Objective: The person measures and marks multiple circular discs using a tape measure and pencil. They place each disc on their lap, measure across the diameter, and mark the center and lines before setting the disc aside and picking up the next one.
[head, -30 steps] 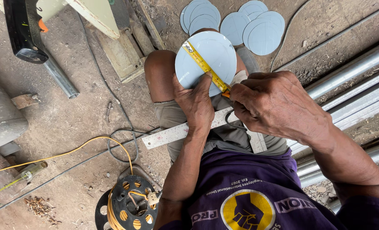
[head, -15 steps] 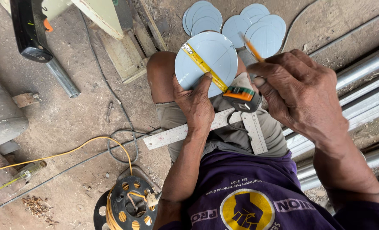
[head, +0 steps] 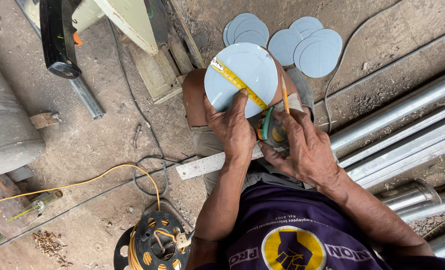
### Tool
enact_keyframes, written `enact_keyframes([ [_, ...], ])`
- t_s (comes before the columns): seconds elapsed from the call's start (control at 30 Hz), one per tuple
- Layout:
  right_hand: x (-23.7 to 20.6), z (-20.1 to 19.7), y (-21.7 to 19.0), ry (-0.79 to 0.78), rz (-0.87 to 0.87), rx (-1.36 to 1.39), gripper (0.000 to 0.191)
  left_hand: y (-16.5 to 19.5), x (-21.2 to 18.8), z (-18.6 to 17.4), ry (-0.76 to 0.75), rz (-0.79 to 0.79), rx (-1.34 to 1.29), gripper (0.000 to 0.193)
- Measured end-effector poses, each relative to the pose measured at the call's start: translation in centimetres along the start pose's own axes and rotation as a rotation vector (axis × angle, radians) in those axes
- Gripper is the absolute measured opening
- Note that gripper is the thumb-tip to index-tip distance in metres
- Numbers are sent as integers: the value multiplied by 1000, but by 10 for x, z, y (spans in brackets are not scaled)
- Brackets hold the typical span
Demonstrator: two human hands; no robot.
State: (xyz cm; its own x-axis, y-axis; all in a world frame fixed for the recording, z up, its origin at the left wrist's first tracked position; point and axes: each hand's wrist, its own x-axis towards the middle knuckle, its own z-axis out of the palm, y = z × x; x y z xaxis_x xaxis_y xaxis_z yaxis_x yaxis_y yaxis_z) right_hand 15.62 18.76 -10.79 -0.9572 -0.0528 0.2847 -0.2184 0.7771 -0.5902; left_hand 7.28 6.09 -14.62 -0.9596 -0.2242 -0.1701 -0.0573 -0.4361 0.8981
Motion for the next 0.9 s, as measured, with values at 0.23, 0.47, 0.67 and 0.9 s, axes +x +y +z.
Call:
enact_keyframes([
  [0.23,-13,6,20,52,88,338,55,1,1,-12,-58,-59,-80,45],
  [0.47,-17,-1,54,302,245,1139,46,-7,7,-21,-14,-240,-176,69],
  [0.67,-8,-22,63,399,394,1494,48,-18,11,-33,-40,-287,-200,83],
  [0.9,-16,-15,77,413,528,1519,49,-12,10,-33,-3,-421,-229,91],
])
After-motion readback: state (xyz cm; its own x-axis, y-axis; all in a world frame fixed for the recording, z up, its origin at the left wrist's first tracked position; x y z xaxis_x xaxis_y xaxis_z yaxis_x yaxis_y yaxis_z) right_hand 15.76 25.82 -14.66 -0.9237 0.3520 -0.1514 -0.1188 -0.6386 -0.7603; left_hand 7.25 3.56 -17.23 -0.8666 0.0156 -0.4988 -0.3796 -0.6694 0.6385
